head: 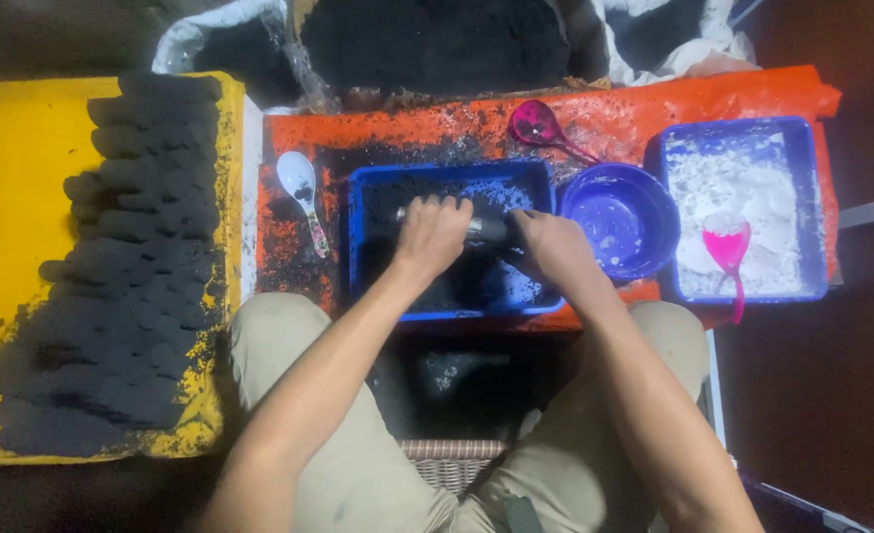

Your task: The person mixes a dark granular material in a blue tray, packs it into a cylindrical metal mold, and ejects the formed patty onto a yellow tray. They repeat this process, arranging the finished patties in rows on the tray.

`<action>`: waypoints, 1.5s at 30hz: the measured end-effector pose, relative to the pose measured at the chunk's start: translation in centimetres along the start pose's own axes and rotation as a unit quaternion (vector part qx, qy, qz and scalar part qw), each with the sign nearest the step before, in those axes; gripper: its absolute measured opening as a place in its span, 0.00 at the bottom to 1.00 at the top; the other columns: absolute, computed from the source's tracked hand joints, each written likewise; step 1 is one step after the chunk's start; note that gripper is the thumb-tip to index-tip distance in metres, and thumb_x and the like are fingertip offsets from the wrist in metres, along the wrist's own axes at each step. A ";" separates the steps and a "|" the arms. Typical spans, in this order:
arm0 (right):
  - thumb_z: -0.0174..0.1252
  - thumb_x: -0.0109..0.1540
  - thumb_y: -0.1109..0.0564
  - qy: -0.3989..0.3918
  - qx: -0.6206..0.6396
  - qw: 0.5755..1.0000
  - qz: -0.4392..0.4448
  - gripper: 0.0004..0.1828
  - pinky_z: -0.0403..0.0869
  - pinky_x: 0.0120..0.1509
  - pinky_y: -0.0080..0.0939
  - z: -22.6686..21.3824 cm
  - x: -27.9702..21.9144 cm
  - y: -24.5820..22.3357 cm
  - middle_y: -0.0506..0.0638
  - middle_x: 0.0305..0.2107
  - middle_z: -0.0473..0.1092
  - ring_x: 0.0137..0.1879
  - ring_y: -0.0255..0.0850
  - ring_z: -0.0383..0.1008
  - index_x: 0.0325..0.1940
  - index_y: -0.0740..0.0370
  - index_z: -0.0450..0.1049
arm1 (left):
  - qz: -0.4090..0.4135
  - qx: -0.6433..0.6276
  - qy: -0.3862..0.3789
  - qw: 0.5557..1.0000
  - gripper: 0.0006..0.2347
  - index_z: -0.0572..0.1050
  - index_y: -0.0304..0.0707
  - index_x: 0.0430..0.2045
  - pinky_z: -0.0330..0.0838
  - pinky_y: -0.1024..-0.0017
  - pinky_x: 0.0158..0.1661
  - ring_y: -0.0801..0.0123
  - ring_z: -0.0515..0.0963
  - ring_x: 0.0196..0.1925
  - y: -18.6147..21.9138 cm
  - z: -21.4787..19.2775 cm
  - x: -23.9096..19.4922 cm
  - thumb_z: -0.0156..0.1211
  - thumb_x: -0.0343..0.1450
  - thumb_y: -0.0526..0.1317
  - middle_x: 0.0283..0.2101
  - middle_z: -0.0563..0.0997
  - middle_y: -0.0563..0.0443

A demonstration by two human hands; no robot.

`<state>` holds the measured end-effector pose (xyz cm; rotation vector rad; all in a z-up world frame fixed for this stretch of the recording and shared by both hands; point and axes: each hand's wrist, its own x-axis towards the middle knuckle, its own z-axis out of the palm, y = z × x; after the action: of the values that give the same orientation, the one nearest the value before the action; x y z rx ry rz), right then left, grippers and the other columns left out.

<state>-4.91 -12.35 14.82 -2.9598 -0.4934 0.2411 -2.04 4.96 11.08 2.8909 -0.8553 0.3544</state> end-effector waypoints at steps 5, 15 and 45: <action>0.55 0.42 0.55 0.015 -0.003 0.999 0.031 0.14 0.71 0.32 0.49 3.4 1.5 1.9 0.49 0.23 0.69 0.29 0.51 0.72 0.32 0.56 0.68 | 0.002 0.029 0.032 0.999 0.03 0.72 0.41 0.20 0.67 0.70 0.22 0.65 0.74 0.17 1.0 0.6 0.1 0.53 0.57 0.33 0.14 0.71 0.52; 0.54 0.43 0.55 0.011 0.017 0.999 0.047 0.09 0.71 0.32 0.50 3.6 2.5 1.6 0.50 0.19 0.70 0.26 0.52 0.71 0.26 0.56 0.70 | 0.009 0.065 0.062 0.996 0.03 0.69 0.43 0.10 0.62 0.72 0.15 0.68 0.69 0.10 0.8 1.5 0.5 0.50 0.56 0.33 0.08 0.67 0.55; 0.52 0.43 0.58 0.081 -0.012 0.996 0.021 0.03 0.70 0.24 0.45 1.8 1.6 -0.5 0.49 0.11 0.67 0.18 0.49 0.69 0.19 0.56 0.71 | 0.032 0.061 0.071 0.995 0.05 0.66 0.45 0.07 0.61 0.73 0.11 0.70 0.67 0.08 3.4 1.0 1.5 0.49 0.55 0.33 0.06 0.64 0.57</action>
<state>-3.94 -11.17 12.95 -2.9813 -0.4177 -0.0011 -2.47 1.13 10.57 2.9085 -0.9350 0.6320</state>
